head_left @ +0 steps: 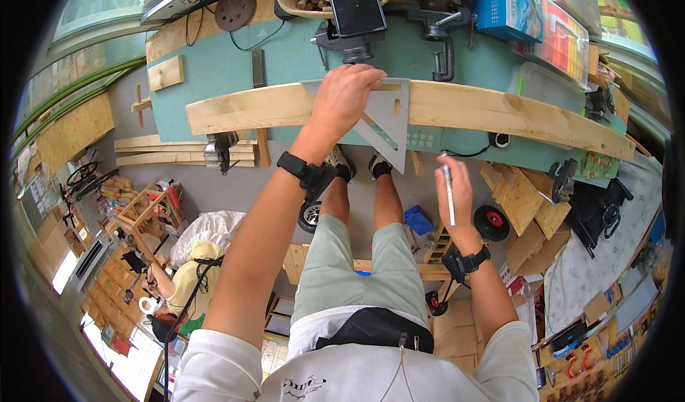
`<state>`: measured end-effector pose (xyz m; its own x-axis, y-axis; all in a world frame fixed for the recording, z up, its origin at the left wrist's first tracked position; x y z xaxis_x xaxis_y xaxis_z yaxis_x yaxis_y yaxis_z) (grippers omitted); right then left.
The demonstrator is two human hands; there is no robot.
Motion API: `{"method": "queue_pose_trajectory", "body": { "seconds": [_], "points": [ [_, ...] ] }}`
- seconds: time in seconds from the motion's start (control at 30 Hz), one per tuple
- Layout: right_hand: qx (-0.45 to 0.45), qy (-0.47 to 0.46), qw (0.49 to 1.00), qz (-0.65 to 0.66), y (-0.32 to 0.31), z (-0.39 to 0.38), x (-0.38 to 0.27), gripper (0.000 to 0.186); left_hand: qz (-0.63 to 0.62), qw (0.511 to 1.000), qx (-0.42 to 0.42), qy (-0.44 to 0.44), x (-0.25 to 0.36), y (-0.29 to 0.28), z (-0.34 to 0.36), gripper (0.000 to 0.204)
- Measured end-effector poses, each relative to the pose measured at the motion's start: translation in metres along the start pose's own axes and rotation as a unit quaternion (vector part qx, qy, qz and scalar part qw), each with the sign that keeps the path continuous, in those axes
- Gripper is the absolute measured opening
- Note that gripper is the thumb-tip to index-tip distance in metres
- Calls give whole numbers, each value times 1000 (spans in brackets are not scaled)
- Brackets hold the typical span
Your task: The person measures a curved wooden board using a tape measure and a pencil, marks it with a speed square, and uses a hand saw to cut a slot into the edge of the board. They then sand the cut area and the surface of the wood with a piece of sandpaper.
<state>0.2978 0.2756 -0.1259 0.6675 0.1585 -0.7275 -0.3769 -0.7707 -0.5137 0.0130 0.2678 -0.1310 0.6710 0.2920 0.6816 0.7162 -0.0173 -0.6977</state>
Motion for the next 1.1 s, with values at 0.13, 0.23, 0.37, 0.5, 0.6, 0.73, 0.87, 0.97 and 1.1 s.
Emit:
{"method": "queue_pose_trajectory", "body": {
  "seconds": [0.13,0.23,0.37,0.5,0.6,0.73,0.87,0.97,1.1],
  "points": [
    [145,66,987,-13,-15,25,80,38,48,996,74,28,23,-35,-34,25],
    [145,131,979,59,-24,43,116,44,43,991,120,-50,21,-55,-95,29],
    [175,114,939,273,-20,43,110,44,-91,971,55,-214,-18,-5,-186,26],
    [73,119,784,605,-2,53,81,38,-89,939,-3,-331,-63,58,-200,23],
    [87,115,760,634,-8,70,90,33,-139,914,63,-377,-103,77,-179,27],
    [91,125,738,656,-15,75,100,34,-136,919,118,-351,-106,56,-152,26],
    [78,125,718,681,-12,77,96,36,-134,916,106,-364,-128,50,-146,27],
    [65,112,717,685,-11,82,101,39,-75,929,160,-326,-124,36,-143,26],
    [80,96,720,683,-6,76,100,41,-39,943,198,-266,-83,18,-175,26]
  ]
}}
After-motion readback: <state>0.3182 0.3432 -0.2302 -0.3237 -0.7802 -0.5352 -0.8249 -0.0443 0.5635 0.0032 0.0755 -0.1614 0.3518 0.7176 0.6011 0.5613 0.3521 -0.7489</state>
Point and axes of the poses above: each hand's wrist, its own z-axis towards the middle knuckle, its own y-axis out of the palm, x = y × z, the point moved 8 cm from there along z, towards the middle knuckle, and after that the axes turned 10 degrees about -x, right-handed, at the moved point
